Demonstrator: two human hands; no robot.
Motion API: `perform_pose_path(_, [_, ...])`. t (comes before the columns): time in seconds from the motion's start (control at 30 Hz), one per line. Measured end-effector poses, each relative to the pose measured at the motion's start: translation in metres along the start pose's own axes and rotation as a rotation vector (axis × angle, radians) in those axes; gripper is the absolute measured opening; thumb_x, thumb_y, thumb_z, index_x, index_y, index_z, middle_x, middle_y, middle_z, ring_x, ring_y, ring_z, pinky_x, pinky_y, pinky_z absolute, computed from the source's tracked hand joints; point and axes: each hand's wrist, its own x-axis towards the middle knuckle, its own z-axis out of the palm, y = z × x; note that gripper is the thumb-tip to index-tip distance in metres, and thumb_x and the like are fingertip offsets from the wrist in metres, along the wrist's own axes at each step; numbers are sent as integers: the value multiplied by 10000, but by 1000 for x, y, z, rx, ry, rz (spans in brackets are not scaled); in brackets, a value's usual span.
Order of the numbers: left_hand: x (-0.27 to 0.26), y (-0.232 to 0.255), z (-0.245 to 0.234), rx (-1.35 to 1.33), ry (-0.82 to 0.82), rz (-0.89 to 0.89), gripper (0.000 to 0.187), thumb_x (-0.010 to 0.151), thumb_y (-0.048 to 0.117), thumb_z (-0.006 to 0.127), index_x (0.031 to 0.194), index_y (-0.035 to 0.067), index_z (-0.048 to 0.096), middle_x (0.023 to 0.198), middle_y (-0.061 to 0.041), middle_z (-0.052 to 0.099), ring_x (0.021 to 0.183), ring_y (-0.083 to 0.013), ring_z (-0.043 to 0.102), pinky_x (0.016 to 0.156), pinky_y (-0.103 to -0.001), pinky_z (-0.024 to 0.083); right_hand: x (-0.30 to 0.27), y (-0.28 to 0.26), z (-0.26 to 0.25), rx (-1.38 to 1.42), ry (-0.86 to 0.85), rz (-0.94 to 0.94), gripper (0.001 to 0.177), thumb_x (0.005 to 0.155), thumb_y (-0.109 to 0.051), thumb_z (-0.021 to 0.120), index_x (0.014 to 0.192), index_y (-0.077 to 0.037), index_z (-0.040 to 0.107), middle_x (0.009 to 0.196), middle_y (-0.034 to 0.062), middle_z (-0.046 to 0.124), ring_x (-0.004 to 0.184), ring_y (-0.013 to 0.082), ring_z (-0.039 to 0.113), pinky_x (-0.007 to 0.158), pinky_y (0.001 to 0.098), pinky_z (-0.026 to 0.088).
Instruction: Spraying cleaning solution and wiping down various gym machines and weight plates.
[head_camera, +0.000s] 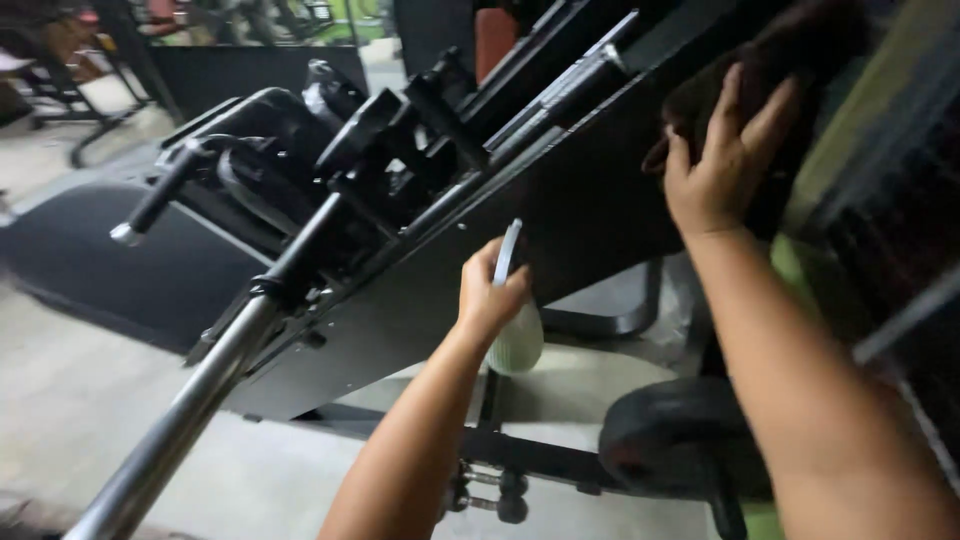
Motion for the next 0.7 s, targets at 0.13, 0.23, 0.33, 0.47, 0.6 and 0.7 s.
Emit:
perform_pose_path(0.13, [-30,2,-30,88,44,-60,427,754,119,672,1174,47,700,975,-137,759,921,-215,730,863,-329,557,7,-100,19,275,203,131,515,1059,-148,572,1517,45,436,1472,375,402,1361,556,450,1198,582,357])
perform_pose_path(0.23, [-52,-20,-51,205,105,-44,435,753,105,690,1184,49,703,1018,-150,748,970,-272,726,888,-345,543,-27,-156,78,483,-69,11,372,1021,-154,567,1365,-12,567,1383,237,572,1281,444,538,1118,550,397])
perform_pose_path(0.33, [-70,-26,-67,190,150,-128,439,763,117,688,1199,67,694,1042,-138,760,994,-280,743,898,-344,548,-82,-188,154,334,-228,-276,406,875,-191,612,1264,-82,655,1413,152,568,1307,362,529,1083,539,391])
perform_pose_path(0.47, [-88,-46,-73,268,155,-284,450,760,104,681,1209,75,700,1056,-146,758,998,-251,734,908,-337,548,-142,-201,236,190,-221,-550,298,911,-238,624,1181,-116,657,1547,122,547,1431,316,511,1170,521,382])
perform_pose_path(0.6, [-87,-52,-49,121,159,-261,472,758,106,683,1228,64,687,1094,-127,772,1042,-221,737,933,-328,537,-91,-157,126,481,-312,-309,414,965,-225,621,1335,-44,666,1457,150,588,1333,375,532,1129,502,406])
perform_pose_path(0.7, [-79,-49,-26,26,118,-260,499,756,118,695,1249,52,660,1096,-122,761,1038,-233,730,931,-322,530,-87,-73,86,245,-268,-179,184,951,-228,690,1090,-124,752,1279,169,691,1089,385,610,920,567,438])
